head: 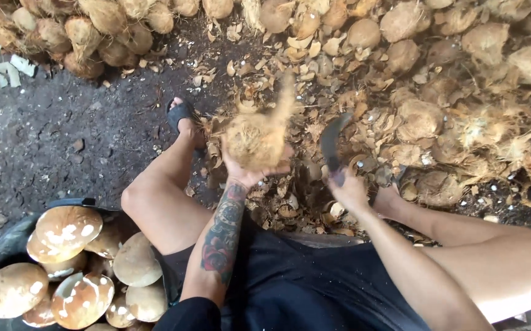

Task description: The person sits on the ground and uses a large knife to peel the husk off a coconut. They rotate the coconut to remove the fibrous outer layer, then briefly pour water from the coconut into a blue bucket before continuing to peel it.

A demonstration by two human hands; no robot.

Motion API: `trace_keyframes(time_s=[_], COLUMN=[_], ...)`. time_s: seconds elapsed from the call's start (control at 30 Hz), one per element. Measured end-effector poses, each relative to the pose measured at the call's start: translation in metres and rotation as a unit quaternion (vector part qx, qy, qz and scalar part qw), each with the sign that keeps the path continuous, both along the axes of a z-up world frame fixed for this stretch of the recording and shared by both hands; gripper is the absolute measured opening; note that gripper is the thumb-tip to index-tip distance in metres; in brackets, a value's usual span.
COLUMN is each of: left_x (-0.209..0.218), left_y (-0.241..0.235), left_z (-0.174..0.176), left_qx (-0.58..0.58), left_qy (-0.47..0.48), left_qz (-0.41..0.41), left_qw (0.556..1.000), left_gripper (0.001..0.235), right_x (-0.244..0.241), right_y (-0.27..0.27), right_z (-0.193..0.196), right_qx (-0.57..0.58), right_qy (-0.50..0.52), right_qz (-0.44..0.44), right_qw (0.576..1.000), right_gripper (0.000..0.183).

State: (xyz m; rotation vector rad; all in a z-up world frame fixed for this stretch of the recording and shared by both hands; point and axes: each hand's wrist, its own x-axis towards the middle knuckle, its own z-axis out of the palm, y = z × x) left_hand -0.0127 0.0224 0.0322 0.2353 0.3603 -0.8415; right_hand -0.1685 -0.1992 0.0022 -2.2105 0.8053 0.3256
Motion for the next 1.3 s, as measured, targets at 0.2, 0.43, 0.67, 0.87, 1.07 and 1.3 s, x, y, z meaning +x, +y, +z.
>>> trace_keyframes(time_s=[0.2, 0.43, 0.67, 0.87, 1.07, 1.3], left_x=[-0.01, -0.036, -0.016, -0.023, -0.026, -0.038], left_y=[-0.001, 0.0, -0.013, -0.013, 0.006, -0.002], left_z=[-0.059, -0.086, -0.056, -0.086, -0.176, -0.127], left_qx=[0.199, 0.191, 0.224, 0.249, 0.263, 0.251], left_qy=[0.007, 0.017, 0.001, -0.003, -0.01, 0.007], left_qz=[-0.089, -0.142, -0.179, -0.175, -0.204, -0.199], left_qw=[0.976, 0.971, 0.958, 0.953, 0.943, 0.947], left_gripper=[0.102, 0.092, 0.086, 0.079, 0.074, 0.064], right_x=[0.019, -0.005, 0.07, 0.083, 0.067, 0.066], right_y=[-0.054, -0.099, -0.072, 0.031, 0.065, 0.072], right_z=[-0.082, -0.23, -0.123, 0.034, 0.027, 0.054], right_qx=[-0.09, -0.103, -0.083, 0.104, 0.02, -0.027], right_qy=[0.066, 0.142, -0.216, -0.357, -0.342, -0.408], right_qz=[-0.021, -0.012, 0.002, 0.232, 0.328, 0.32], right_qw=[0.994, 0.984, 0.973, 0.899, 0.881, 0.855], right_gripper=[0.055, 0.064, 0.033, 0.023, 0.027, 0.028])
